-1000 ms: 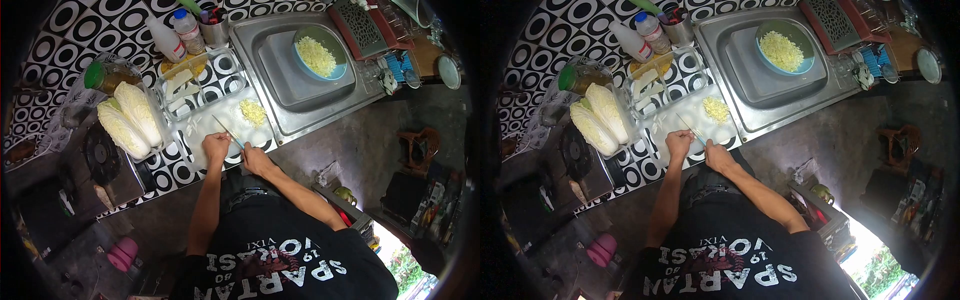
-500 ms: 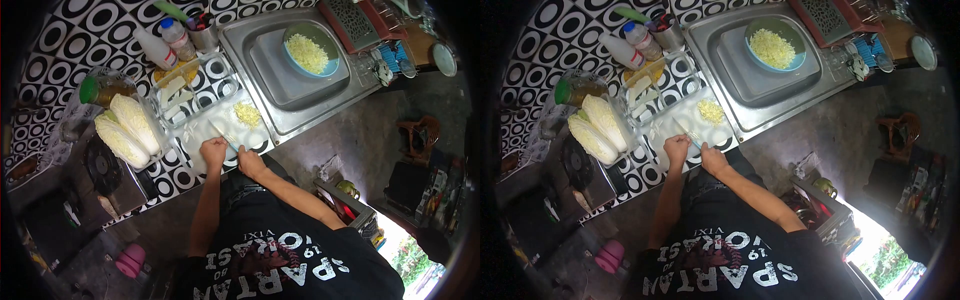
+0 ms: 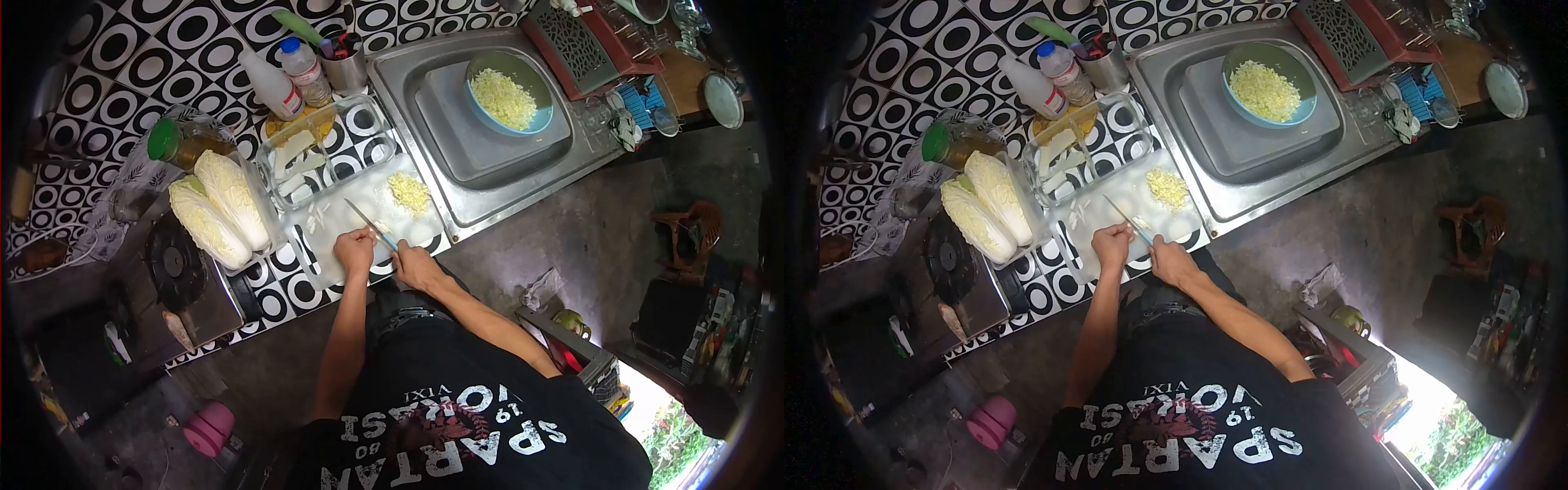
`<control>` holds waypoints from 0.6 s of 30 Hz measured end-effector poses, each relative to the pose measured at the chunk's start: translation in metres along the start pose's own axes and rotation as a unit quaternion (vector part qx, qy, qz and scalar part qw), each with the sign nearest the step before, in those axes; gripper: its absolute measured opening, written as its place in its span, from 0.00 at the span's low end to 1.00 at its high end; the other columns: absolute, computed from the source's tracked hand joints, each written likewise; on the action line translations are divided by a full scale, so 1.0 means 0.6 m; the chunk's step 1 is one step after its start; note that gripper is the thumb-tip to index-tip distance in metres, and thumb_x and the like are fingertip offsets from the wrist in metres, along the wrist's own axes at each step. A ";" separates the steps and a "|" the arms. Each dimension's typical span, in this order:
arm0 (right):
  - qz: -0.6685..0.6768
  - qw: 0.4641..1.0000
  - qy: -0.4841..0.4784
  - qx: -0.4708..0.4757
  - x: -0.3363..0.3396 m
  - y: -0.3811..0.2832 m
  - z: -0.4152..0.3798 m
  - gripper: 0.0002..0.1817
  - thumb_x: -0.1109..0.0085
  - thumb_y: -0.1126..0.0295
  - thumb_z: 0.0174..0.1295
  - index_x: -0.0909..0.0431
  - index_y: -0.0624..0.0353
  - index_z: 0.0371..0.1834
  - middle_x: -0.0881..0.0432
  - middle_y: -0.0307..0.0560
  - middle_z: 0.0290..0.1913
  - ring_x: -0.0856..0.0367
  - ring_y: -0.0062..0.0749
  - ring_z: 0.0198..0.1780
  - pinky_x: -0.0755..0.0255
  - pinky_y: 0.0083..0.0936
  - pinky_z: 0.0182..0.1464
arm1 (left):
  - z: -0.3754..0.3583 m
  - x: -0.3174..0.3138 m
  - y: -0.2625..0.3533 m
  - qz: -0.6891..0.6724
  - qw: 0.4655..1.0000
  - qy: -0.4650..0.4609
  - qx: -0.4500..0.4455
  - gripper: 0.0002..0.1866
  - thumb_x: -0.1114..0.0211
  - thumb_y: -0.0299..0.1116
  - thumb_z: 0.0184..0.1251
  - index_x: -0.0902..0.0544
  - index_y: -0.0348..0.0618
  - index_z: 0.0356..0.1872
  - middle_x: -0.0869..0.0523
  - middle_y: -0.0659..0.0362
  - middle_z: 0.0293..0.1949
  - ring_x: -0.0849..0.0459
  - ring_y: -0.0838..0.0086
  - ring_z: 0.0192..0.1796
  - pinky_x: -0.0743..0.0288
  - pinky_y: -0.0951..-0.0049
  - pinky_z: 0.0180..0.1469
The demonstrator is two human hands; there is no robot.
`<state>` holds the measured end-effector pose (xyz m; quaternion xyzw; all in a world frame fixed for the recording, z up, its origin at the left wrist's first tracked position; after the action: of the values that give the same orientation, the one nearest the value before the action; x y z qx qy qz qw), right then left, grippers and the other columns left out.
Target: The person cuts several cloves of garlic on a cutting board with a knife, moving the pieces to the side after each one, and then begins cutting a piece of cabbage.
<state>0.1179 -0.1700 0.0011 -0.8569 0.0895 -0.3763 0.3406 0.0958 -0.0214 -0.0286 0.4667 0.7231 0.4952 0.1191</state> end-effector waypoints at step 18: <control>0.007 0.998 -0.051 0.021 0.006 0.000 0.010 0.15 0.55 0.65 0.67 0.34 0.71 0.38 0.23 0.75 0.27 0.23 0.69 0.34 0.29 0.52 0.40 | 0.004 0.004 -0.011 -0.018 1.000 0.003 0.017 0.05 0.36 0.14 0.52 0.17 0.23 0.32 0.15 0.50 0.27 0.16 0.74 0.27 0.19 0.79 0.32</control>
<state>0.1245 -0.1686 0.0002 -0.8669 0.0699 -0.3316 0.3657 0.0921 -0.0185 -0.0347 0.4539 0.7398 0.4824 0.1180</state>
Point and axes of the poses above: each hand's wrist, its own z-axis towards the middle knuckle, its own x-axis out of the back of the hand, y = z × x, the point moved 10 cm from there along z, towards the middle knuckle
